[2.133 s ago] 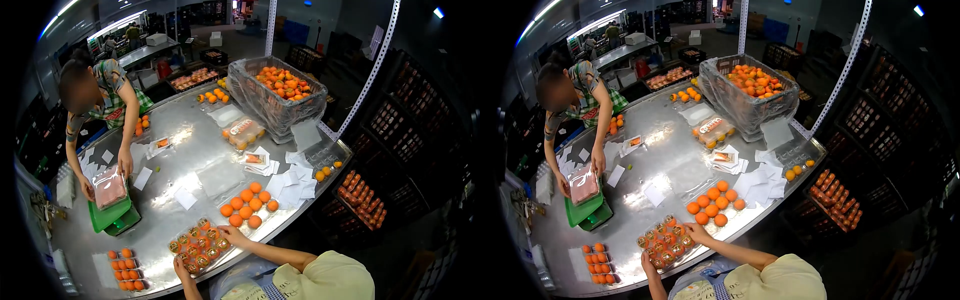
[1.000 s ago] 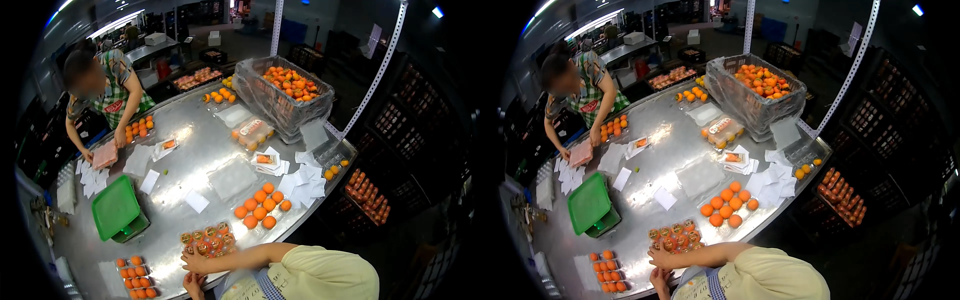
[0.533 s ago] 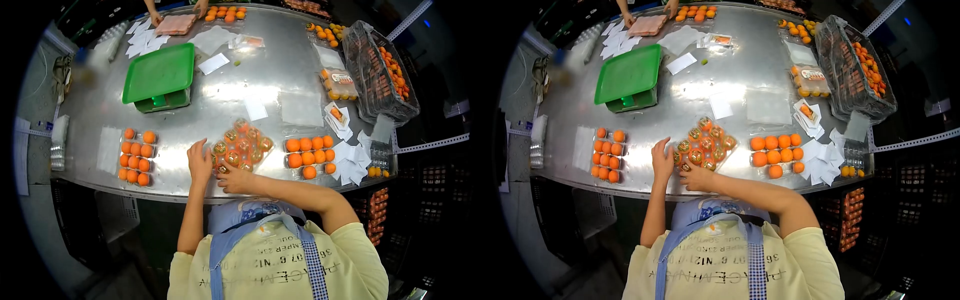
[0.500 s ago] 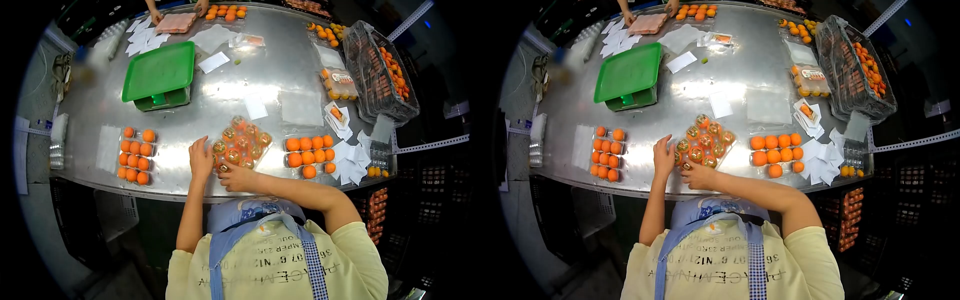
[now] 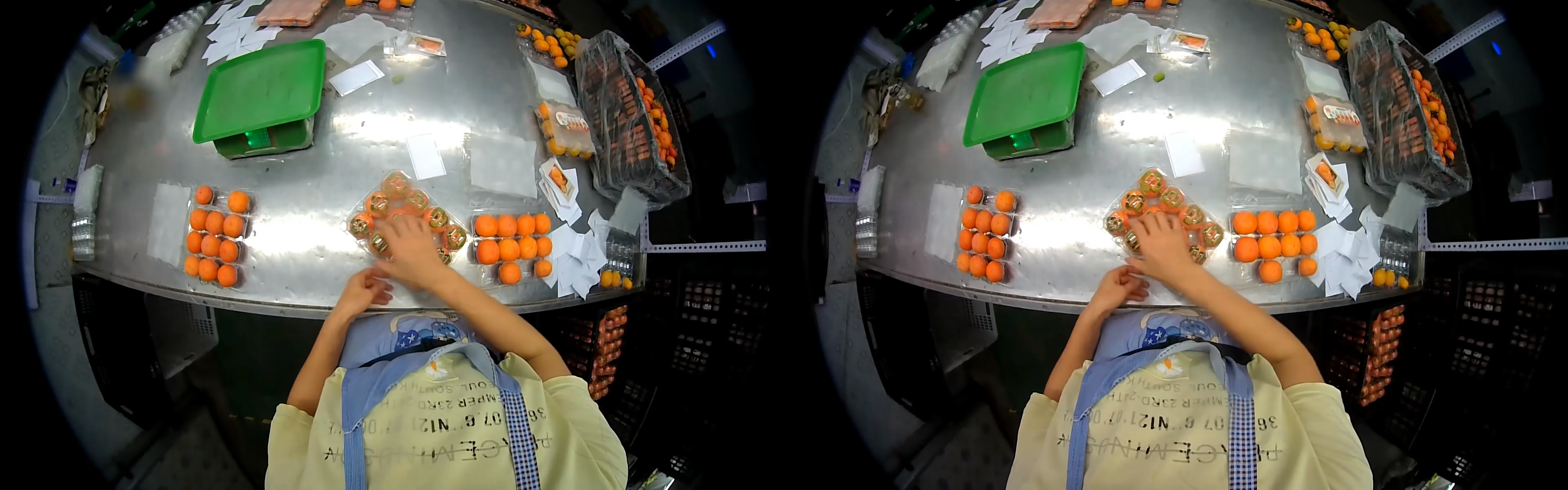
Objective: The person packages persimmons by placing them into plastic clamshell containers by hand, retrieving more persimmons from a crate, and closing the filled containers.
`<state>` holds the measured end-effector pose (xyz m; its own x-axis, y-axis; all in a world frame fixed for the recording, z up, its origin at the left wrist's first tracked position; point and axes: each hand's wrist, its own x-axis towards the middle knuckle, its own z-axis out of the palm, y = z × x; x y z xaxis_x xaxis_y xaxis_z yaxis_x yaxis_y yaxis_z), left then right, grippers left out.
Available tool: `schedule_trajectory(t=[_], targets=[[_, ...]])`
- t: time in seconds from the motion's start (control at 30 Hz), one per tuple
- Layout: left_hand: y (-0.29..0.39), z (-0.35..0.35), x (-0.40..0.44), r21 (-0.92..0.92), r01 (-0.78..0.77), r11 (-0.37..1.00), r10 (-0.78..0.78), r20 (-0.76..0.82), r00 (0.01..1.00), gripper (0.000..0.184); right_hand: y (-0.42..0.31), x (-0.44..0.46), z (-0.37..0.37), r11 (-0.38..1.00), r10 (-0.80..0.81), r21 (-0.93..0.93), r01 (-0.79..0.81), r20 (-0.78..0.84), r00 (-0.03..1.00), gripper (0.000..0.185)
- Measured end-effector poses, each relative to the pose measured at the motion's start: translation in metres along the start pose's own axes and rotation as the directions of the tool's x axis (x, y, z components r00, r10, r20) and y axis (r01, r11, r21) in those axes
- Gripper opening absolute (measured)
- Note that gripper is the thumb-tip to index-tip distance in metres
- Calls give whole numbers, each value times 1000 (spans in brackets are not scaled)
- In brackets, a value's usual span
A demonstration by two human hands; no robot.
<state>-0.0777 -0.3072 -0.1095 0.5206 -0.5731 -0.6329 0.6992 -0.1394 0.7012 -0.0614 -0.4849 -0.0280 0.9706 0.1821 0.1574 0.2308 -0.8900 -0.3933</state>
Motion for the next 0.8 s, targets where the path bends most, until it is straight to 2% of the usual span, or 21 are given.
schedule_trajectory(t=[0.1, 0.13, 0.17, 0.23, 0.27, 0.33, 0.5, 0.6, 0.73, 0.8], targets=[[10, -7, 9, -95, -232, 968, 207, -218, 954, 27, -16, 2, 24, 978, 11, -210, -6, 22, 1000, 59], [23, -5, 8, -142, -240, 960, 192, -286, 939, 26, -15, 2, 27, 964, -15, -263, 24, 38, 999, 53], [33, -4, 7, -71, -215, 974, 179, -341, 923, 24, -15, 3, 25, 970, -7, -241, 22, 65, 998, 46], [28, -17, 16, -39, -225, 974, 200, -334, 921, 22, -17, 5, 20, 973, -7, -230, 24, 73, 997, 42], [25, -18, 20, -83, -249, 965, 209, -332, 920, 21, -19, 4, 26, 962, -19, -273, 21, 11, 1000, 40], [30, -18, 18, -80, -242, 967, 204, -329, 922, 22, -25, 6, 29, 936, 20, -352, 10, 83, 996, 39], [31, -24, 18, -116, -231, 966, 188, -296, 936, 24, -22, 7, 41, 920, 17, -391, 14, 76, 997, 43], [35, -22, 19, -44, -197, 979, 172, -336, 926, 27, -25, 9, 30, 934, 23, -356, 15, 102, 995, 46], [29, -28, 25, -46, -189, 981, 161, -349, 923, 26, -27, 13, 16, 956, 12, -289, 41, 180, 984, 56], [30, -27, 23, -72, -192, 979, 160, -318, 934, 23, -24, 12, 21, 968, 11, -249, 21, 130, 991, 60]])
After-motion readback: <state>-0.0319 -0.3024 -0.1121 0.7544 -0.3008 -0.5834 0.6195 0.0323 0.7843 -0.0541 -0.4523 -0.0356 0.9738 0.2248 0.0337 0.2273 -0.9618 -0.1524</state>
